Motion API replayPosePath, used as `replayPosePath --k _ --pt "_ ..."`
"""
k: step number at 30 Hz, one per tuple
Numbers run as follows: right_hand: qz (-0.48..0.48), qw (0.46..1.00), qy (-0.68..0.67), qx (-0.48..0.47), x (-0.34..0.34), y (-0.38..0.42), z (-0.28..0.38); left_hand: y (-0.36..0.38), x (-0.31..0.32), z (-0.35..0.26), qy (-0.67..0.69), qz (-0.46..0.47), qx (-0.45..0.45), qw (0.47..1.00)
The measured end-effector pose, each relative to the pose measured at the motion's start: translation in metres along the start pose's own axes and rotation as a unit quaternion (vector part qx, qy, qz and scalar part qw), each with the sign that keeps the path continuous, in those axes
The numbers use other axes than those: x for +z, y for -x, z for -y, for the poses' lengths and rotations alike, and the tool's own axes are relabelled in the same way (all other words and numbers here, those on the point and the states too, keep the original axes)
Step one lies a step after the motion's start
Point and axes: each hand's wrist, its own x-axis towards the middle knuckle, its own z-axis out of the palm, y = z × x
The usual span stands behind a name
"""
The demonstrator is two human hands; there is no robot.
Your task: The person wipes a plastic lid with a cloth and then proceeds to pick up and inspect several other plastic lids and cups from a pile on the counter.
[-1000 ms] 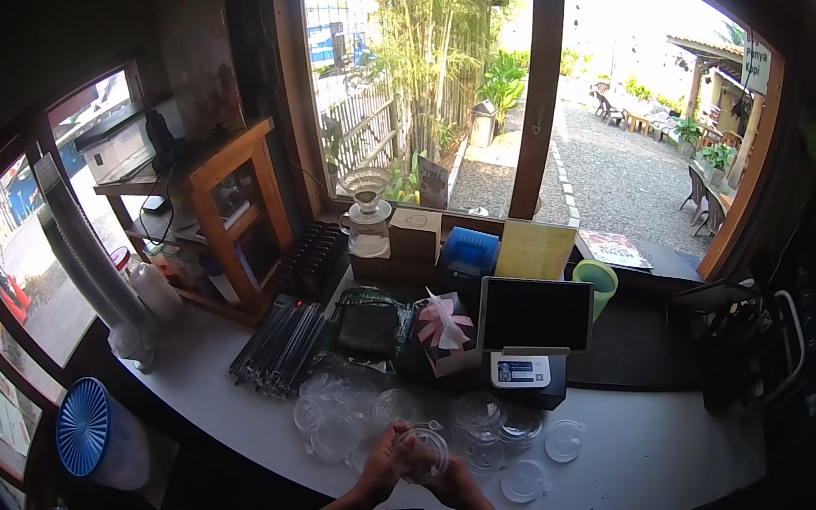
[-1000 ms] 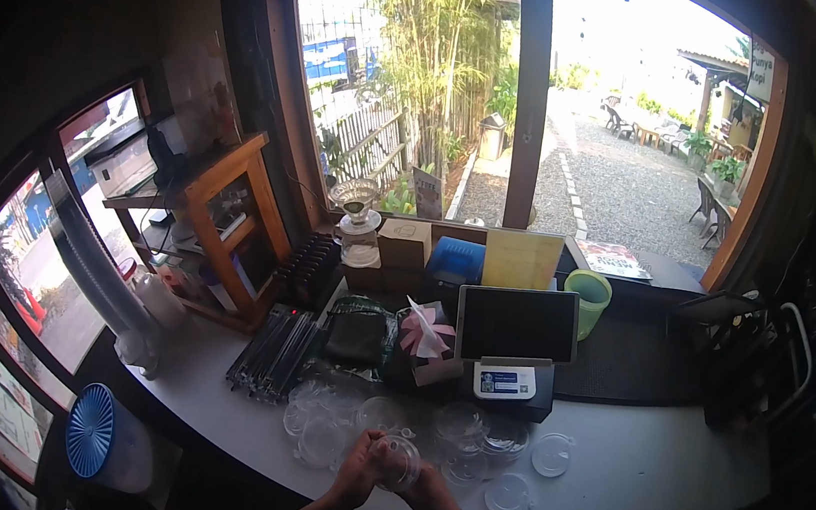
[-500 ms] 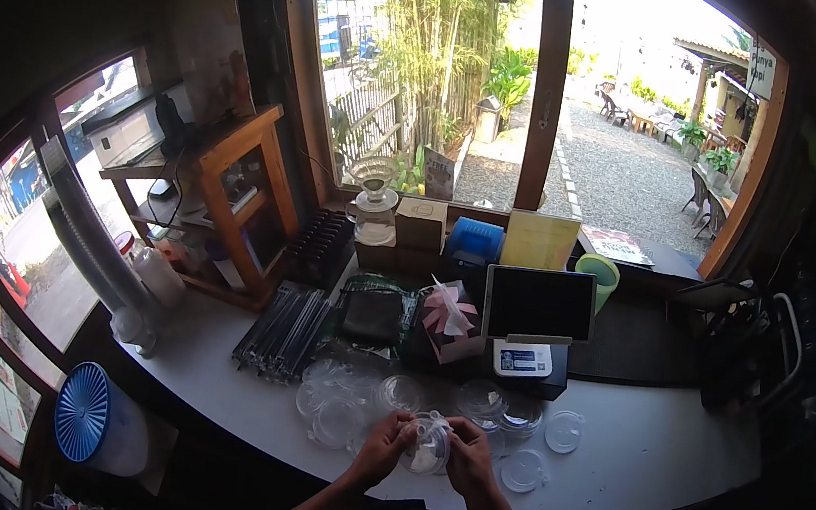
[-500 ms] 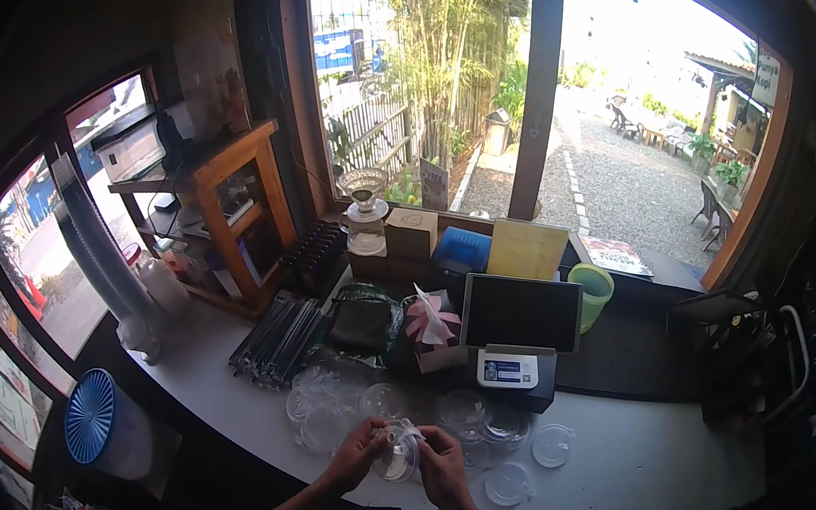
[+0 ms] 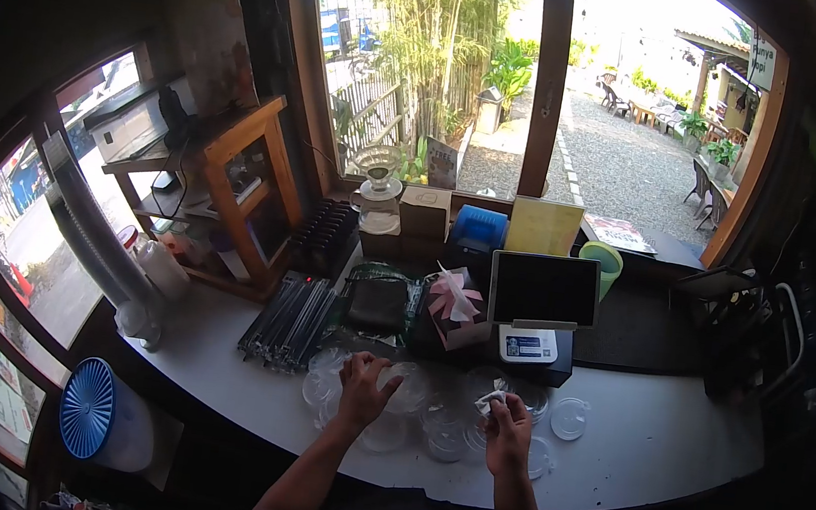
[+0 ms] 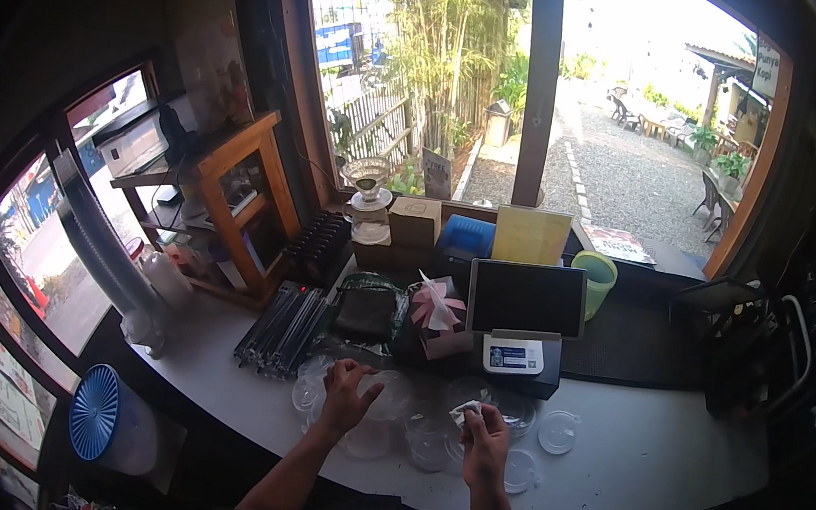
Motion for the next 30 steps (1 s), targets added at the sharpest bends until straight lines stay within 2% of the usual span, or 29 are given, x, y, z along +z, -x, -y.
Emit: replayPosePath --k 6,10,13,16,18,20,22,26,29,30 --pt "0.025 1.0 0.004 0.017 0.003 -0.001 -0.01 0.01 -0.014 -0.008 0.044 -0.122 -0.005 0.992" --pt "0.038 0.999 0.009 0.021 0.003 0.001 -0.009 0.022 -0.029 0.014 0.086 -0.19 -0.002 0.978" --pt "0.02 1.0 0.006 0.01 0.004 0.004 -0.003 0.039 -0.038 0.04 0.065 -0.241 -0.024 0.968" --pt "0.021 1.0 -0.013 -0.009 0.0 0.006 0.008 0.061 -0.041 0.078 0.011 -0.29 -0.051 0.955" --pt "0.008 0.999 0.014 -0.036 -0.01 0.004 0.016 0.079 -0.041 0.1 0.006 -0.305 -0.104 0.947" --pt "-0.012 0.996 0.037 -0.077 -0.015 0.005 0.033 0.093 -0.039 0.113 0.002 -0.312 -0.111 0.944" --pt "-0.076 0.988 0.066 -0.113 -0.018 0.006 0.052 0.102 -0.037 0.119 0.016 -0.313 -0.121 0.942" --pt "-0.187 0.924 0.236 -0.235 -0.087 -0.01 0.092 0.101 -0.034 0.115 0.065 -0.289 -0.164 0.941" --pt "-0.315 0.837 0.382 -0.235 -0.147 -0.014 0.102 0.1 -0.029 0.124 0.046 -0.279 -0.144 0.948" --pt "-0.322 0.826 0.395 -0.239 -0.173 -0.013 0.101 0.101 -0.028 0.127 0.037 -0.274 -0.136 0.951"
